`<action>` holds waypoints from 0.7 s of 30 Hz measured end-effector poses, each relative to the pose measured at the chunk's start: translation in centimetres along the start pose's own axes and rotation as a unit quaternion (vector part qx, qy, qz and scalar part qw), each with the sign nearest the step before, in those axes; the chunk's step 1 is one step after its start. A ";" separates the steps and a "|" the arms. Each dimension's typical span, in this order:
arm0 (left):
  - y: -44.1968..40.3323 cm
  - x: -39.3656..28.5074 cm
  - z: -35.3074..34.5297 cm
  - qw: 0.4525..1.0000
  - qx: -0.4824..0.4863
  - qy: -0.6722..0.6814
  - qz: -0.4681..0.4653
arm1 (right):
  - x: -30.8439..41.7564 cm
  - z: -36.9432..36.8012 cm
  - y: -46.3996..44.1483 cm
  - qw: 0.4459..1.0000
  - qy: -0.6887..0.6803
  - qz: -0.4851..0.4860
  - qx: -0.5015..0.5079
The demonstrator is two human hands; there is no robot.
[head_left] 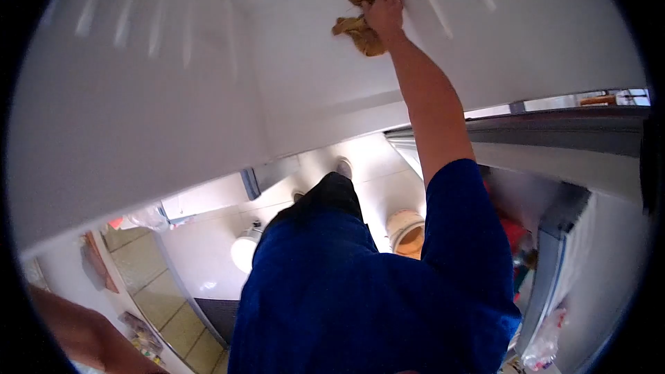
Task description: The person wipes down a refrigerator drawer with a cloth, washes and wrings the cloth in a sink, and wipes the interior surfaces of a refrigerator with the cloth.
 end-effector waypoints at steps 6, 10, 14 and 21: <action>1.9 1.1 -0.5 0.999 0.021 -0.004 0.029 | 7.9 -1.6 2.5 0.967 -0.094 0.080 0.222; 2.0 1.5 -1.1 0.999 0.034 0.011 0.037 | 15.9 4.2 13.5 0.959 -0.190 0.196 0.081; 1.5 1.6 -1.1 0.998 0.046 0.026 0.033 | 17.9 6.9 20.5 0.925 -0.191 0.260 0.202; 1.0 2.7 -1.5 0.995 0.068 0.058 0.044 | 7.5 6.8 15.9 0.872 -0.325 0.294 0.217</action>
Point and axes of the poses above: each hand's wrist, its own y-axis away from the middle knuckle, its own z-axis out of the back of the hand, x = y × z, the point moved 7 cm from there along -y, towards the middle knuckle, and after that the axes turned 15 degrees about -z, right-handed, at the moved point
